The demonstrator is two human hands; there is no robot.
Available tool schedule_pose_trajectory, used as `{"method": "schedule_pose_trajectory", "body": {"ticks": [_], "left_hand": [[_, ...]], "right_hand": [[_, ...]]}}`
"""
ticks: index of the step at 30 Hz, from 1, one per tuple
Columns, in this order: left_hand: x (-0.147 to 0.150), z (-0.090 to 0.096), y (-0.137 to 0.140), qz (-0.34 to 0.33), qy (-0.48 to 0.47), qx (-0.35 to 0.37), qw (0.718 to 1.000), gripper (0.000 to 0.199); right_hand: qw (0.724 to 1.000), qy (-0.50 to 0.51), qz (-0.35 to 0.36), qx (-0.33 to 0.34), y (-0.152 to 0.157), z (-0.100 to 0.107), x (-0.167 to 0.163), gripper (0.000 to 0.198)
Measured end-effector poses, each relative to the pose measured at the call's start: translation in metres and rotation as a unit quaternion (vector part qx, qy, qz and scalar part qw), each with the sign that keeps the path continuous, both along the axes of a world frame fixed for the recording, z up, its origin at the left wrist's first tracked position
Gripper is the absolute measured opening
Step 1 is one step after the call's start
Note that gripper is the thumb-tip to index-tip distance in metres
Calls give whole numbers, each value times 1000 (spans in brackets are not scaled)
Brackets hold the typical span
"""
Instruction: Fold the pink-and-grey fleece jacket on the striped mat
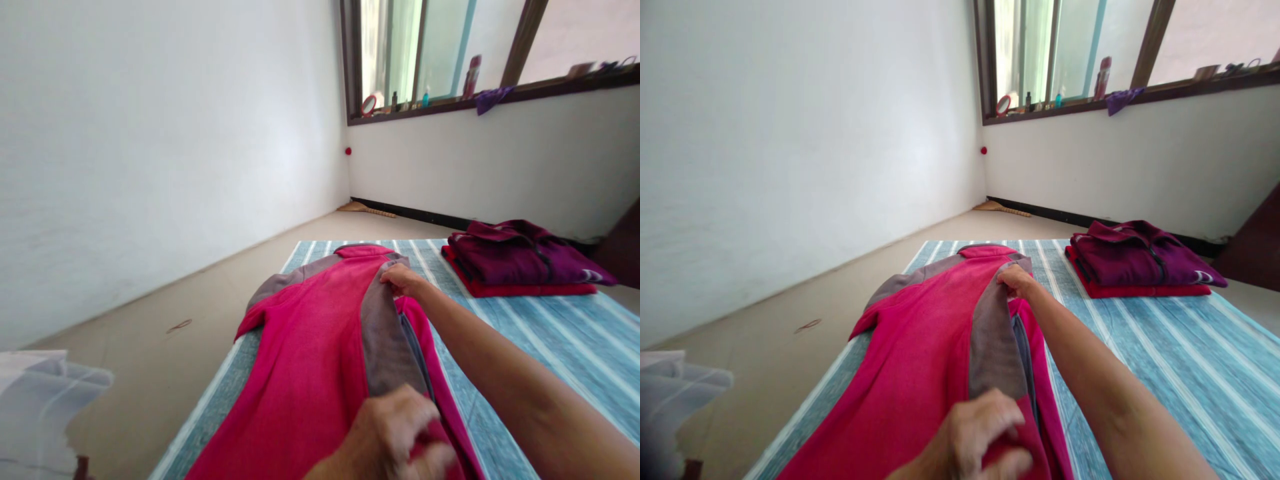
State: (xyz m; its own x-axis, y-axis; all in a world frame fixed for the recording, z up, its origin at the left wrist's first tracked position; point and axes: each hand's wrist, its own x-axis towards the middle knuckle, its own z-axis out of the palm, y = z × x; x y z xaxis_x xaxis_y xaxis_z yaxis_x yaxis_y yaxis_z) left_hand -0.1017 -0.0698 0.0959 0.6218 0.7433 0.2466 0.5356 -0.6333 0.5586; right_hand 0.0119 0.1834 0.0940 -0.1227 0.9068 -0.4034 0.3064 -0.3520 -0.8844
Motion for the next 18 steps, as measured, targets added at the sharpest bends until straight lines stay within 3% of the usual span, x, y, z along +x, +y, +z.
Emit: {"method": "schedule_pose_trajectory", "body": {"ticks": [3,5,8,11,18], "left_hand": [[-8,14,20,197,10,86,977,23],[-9,14,29,249,77,80,962,41],[-7,4,36,239,167,-14,956,71],[-6,-8,38,199,187,-80,959,79],[-12,-24,41,178,183,-86,963,79]], "right_hand": [[999,2,-2,-51,1,3,2,32],[998,6,-5,-69,0,5,2,32],[997,10,-8,-82,1,8,2,31],[996,10,-17,-83,6,9,-3,30],[994,-5,-105,-13,23,0,-17,32]]}}
